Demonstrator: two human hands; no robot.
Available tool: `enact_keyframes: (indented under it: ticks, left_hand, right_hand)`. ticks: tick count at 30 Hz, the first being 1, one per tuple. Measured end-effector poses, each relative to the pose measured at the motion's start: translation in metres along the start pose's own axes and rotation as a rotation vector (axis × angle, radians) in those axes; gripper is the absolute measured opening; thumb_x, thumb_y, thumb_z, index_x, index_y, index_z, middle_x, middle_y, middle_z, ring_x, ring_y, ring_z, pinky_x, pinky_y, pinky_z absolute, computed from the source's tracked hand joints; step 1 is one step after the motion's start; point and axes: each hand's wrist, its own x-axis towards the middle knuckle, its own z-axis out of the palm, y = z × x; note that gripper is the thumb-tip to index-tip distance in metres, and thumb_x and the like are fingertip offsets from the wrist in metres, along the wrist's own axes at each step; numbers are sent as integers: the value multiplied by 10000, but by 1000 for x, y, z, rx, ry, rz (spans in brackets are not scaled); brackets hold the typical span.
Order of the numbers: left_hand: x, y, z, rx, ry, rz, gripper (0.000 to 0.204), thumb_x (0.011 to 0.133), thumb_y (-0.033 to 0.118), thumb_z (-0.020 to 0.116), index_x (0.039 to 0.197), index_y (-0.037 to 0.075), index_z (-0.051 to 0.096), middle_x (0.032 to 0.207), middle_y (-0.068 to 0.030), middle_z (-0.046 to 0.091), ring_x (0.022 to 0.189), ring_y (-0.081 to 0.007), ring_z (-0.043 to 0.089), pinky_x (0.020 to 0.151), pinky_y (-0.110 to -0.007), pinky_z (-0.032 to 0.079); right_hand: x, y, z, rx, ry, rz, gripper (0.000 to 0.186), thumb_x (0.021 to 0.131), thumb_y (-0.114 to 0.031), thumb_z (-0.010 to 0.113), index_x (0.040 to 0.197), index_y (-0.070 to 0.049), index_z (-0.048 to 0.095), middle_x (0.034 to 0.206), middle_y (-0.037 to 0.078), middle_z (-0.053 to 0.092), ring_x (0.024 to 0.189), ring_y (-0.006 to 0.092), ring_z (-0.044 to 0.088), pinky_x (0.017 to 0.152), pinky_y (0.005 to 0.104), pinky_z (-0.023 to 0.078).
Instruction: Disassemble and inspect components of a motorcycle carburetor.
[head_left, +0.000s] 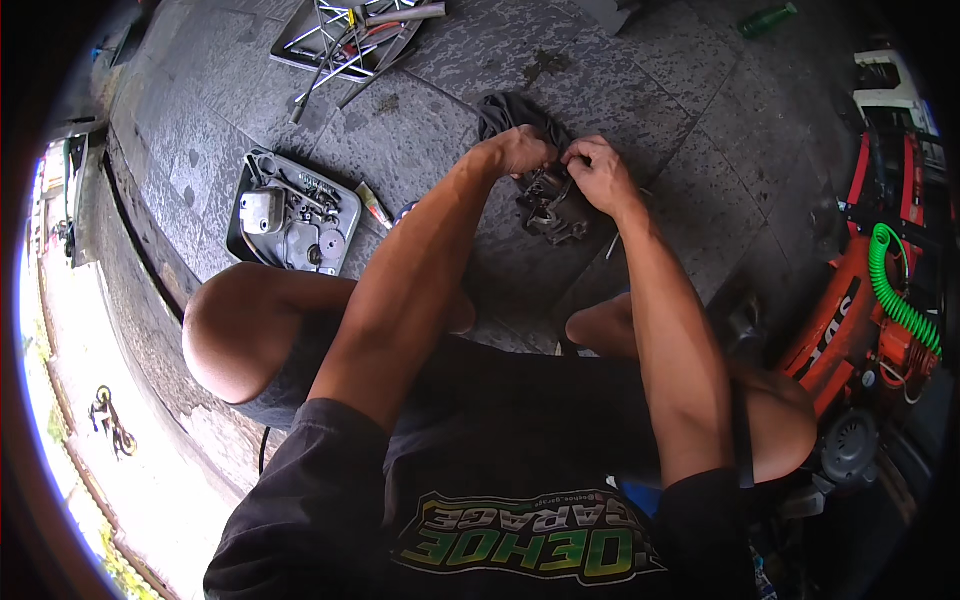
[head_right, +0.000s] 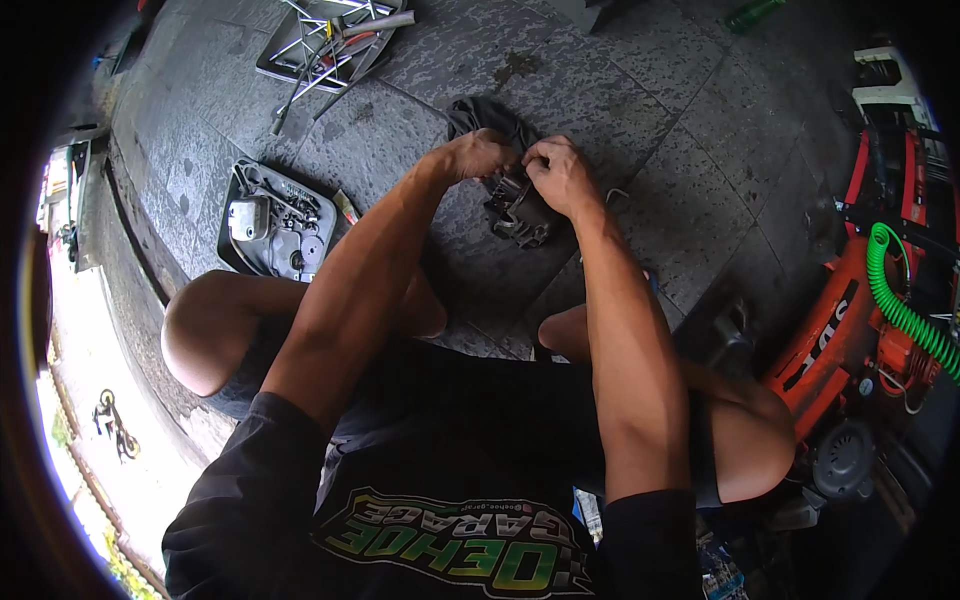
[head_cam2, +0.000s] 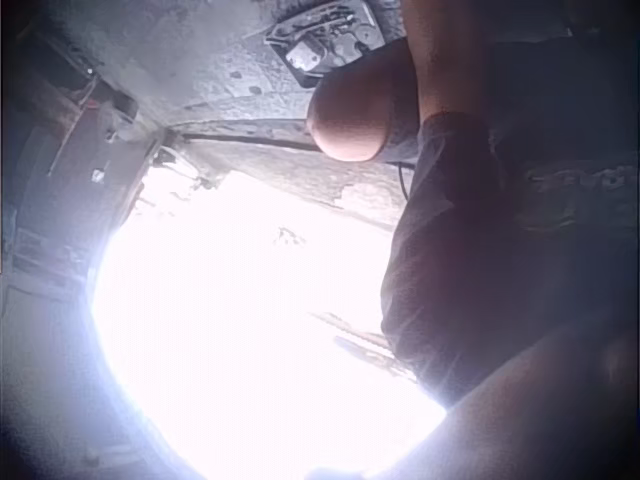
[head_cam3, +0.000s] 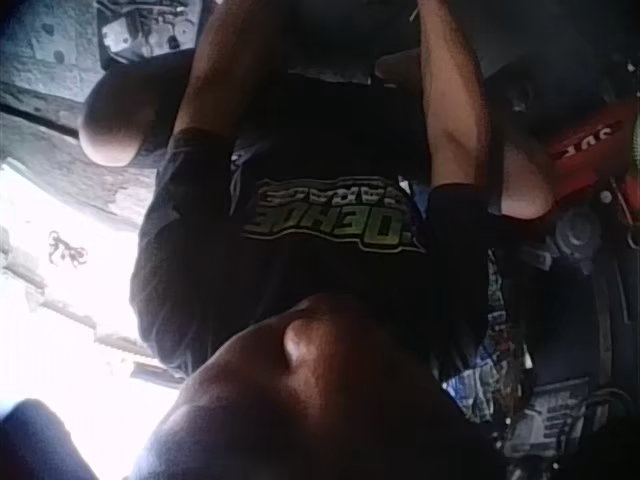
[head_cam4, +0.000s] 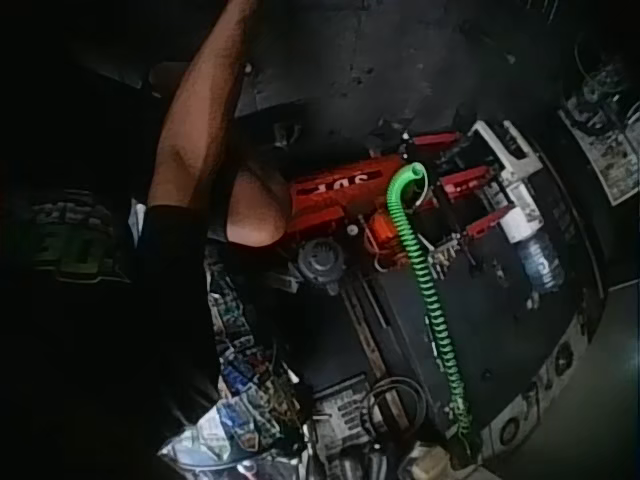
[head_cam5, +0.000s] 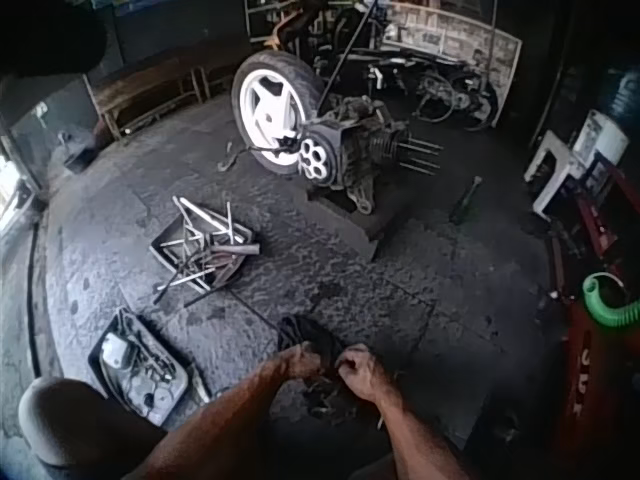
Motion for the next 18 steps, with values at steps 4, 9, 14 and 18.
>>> enact_keyframes:
  ticks: [4, 9, 14, 18]
  left_hand:
    - [3, -6, -4, -26, -58, 69, 283, 832, 246, 558, 922, 2, 670, 810, -67, 625, 707, -159, 598, 618, -318, 510]
    - [-5, -6, -5, 51, 6, 189, 266, 829, 215, 580, 946, -8, 664, 822, -75, 631, 730, -168, 615, 657, -326, 528]
    - [-9, 1, -6, 6, 45, 125, 256, 821, 210, 592, 944, -3, 665, 814, -71, 634, 736, -156, 617, 655, -312, 523]
    - [-7, 3, -4, -116, -11, -37, 304, 815, 245, 609, 981, 8, 703, 839, -97, 679, 712, -174, 639, 634, -319, 523]
  right_hand:
    - [4, -3, -4, -34, -76, 49, 159, 823, -117, 593, 896, -38, 709, 1032, 162, 655, 1071, 329, 594, 935, 391, 478]
    - [6, -8, -4, -54, -120, 89, 184, 825, -106, 572, 918, -20, 706, 1085, 169, 648, 1092, 324, 594, 951, 378, 463]
    - [6, -9, -4, -32, -136, 139, 204, 827, -131, 592, 948, -28, 720, 1101, 210, 644, 1085, 360, 601, 952, 404, 473]
    - [4, -7, -4, -19, -128, 147, 207, 829, -134, 589, 949, -25, 717, 1098, 212, 645, 1076, 366, 604, 941, 404, 477]
